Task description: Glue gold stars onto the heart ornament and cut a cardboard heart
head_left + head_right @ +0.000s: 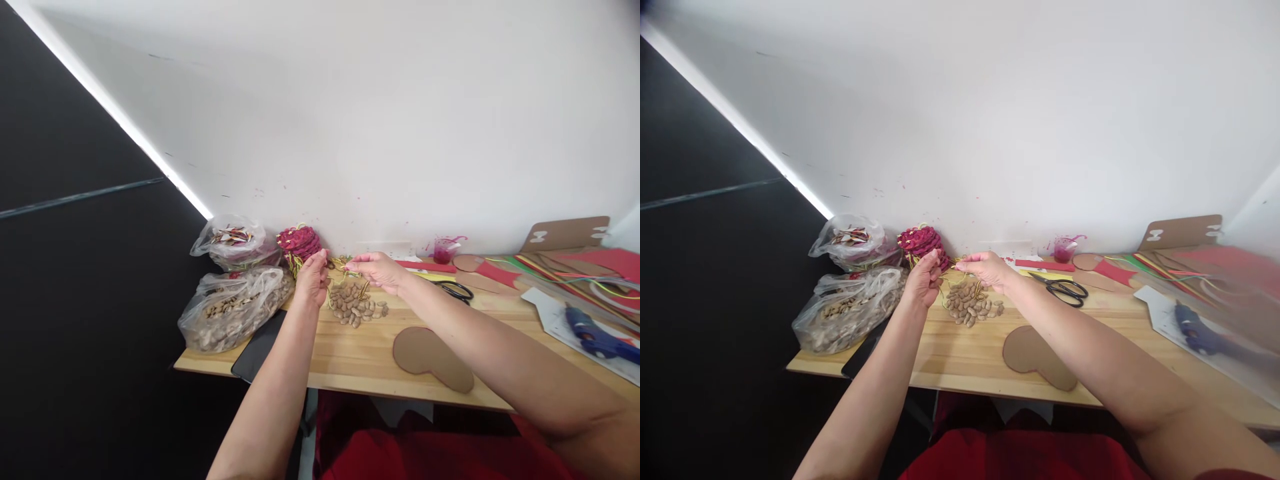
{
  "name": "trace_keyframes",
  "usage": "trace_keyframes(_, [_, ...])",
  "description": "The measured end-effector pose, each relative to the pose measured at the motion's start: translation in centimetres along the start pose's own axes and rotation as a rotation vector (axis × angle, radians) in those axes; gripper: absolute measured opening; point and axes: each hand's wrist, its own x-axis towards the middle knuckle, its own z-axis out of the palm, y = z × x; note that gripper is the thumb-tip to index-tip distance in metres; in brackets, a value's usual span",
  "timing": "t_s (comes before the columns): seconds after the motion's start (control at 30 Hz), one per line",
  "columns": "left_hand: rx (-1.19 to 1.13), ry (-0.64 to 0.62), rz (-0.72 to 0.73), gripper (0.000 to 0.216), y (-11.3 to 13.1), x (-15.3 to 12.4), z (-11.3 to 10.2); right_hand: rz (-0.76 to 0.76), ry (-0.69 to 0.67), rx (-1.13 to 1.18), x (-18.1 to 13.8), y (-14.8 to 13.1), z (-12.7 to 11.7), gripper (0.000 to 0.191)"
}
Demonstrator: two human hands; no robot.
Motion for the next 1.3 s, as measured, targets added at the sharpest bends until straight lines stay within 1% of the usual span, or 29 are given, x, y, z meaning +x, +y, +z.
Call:
trace_keyframes(0.17, [-0.019,-0.047,0.031,0.041,0.3,-0.2,0.0,0.036,-0.05,0.065,-0.1,0.0,-0.1,0.038])
trace_keyframes(0.37, [0.056,-0.099,0.11,0.042,-0.2,-0.3,-0.2,0.11,-0.199,0.2,-0.2,-0.1,-1.0,0.032])
trace_keyframes(0.5, [0.17,-0.051,0.172,0.041,-1.4,0.4,-0.7,0.121,-0.249,0.286,-0.1,0.0,-1.6,0.032])
trace_keyframes(0.67, [0.319,0.019,0.282,0.032,-2.5,1.3,-1.3,0.128,-0.273,0.35,0.3,0.3,-2.0,0.032])
trace_keyframes(0.77, [0.389,0.029,0.348,0.025,-2.6,1.4,-1.3,0.125,-0.258,0.381,0.5,0.5,-2.0,0.032])
trace_keyframes(0.83, [0.431,0.009,0.37,0.021,-2.6,1.2,-1.2,0.119,-0.236,0.397,0.5,0.6,-1.9,0.031])
trace_keyframes(0.97, [0.465,-0.049,0.382,0.019,-2.7,0.7,-0.5,0.121,-0.195,0.407,0.2,0.5,-1.4,0.029])
trace_keyframes(1.07, [0.429,-0.064,0.376,0.021,-2.7,0.4,-0.1,0.111,-0.172,0.42,0.1,0.6,-1.2,0.027])
trace_keyframes(1.17, [0.351,-0.075,0.328,0.03,-2.4,0.1,0.2,0.098,-0.163,0.437,0.1,0.7,-1.1,0.024])
trace_keyframes(1.3, [0.258,-0.135,0.266,0.043,-1.7,-0.4,0.5,0.114,-0.18,0.429,0.3,1.0,-1.3,0.025])
